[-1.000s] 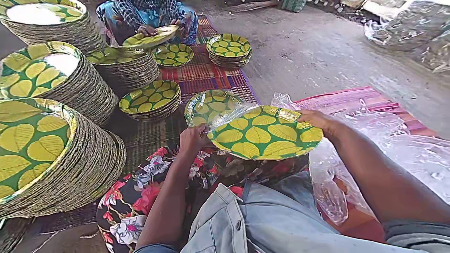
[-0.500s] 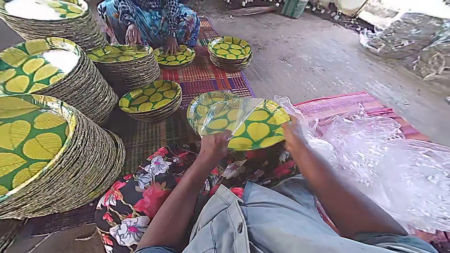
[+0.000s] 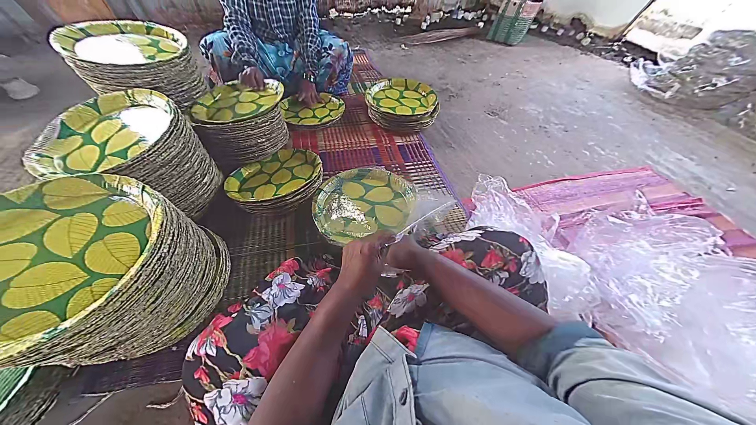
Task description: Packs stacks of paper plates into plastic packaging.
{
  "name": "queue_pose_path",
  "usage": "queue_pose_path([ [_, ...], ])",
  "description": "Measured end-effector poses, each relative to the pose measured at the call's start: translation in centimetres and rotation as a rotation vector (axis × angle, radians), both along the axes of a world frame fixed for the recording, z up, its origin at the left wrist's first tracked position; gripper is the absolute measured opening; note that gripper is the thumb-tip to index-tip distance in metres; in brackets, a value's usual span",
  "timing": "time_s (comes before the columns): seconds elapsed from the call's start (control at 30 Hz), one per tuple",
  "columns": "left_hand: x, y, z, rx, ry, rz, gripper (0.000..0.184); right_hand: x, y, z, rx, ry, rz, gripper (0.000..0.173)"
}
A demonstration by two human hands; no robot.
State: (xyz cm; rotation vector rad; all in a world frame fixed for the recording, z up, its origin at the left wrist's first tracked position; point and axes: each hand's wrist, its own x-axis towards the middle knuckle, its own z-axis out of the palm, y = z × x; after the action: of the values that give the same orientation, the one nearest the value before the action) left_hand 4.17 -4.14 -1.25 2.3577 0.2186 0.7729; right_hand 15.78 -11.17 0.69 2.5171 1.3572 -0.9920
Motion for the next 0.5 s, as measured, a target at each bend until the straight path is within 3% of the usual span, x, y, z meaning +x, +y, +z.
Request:
queue_pose_path([
  [0.1, 0.0, 1.4, -0.2, -0.145, 0.062, 0.12, 0.022, -1.0, -2.2, 5.3, -0.075, -0.027, 0.252, 0.038],
  [0.23, 0.6, 3.1, -0.3, -0.3, 0.461, 0.096, 0.031, 1.5, -2.9, 11.1, 0.442, 0.429, 0.45, 0.029],
  [0.3, 1.3, 2.9, -0.5, -0.239, 0.734, -0.046, 0.036, 3.3, 1.9, 11.9, 0.669, 0.339, 0.536, 0.027],
  [0.4, 2.1, 1.8, -1.7, -0.133, 1.0, -0.242, 0.036, 4.9, 13.4, 9.2, 0.651, 0.084, 0.469, 0.028],
  [0.5, 2.2, 0.9, -2.4, -0.118, 1.102, -0.289, 0.037, 4.9, 23.8, 1.9, 0.473, -0.084, 0.422, 0.052],
])
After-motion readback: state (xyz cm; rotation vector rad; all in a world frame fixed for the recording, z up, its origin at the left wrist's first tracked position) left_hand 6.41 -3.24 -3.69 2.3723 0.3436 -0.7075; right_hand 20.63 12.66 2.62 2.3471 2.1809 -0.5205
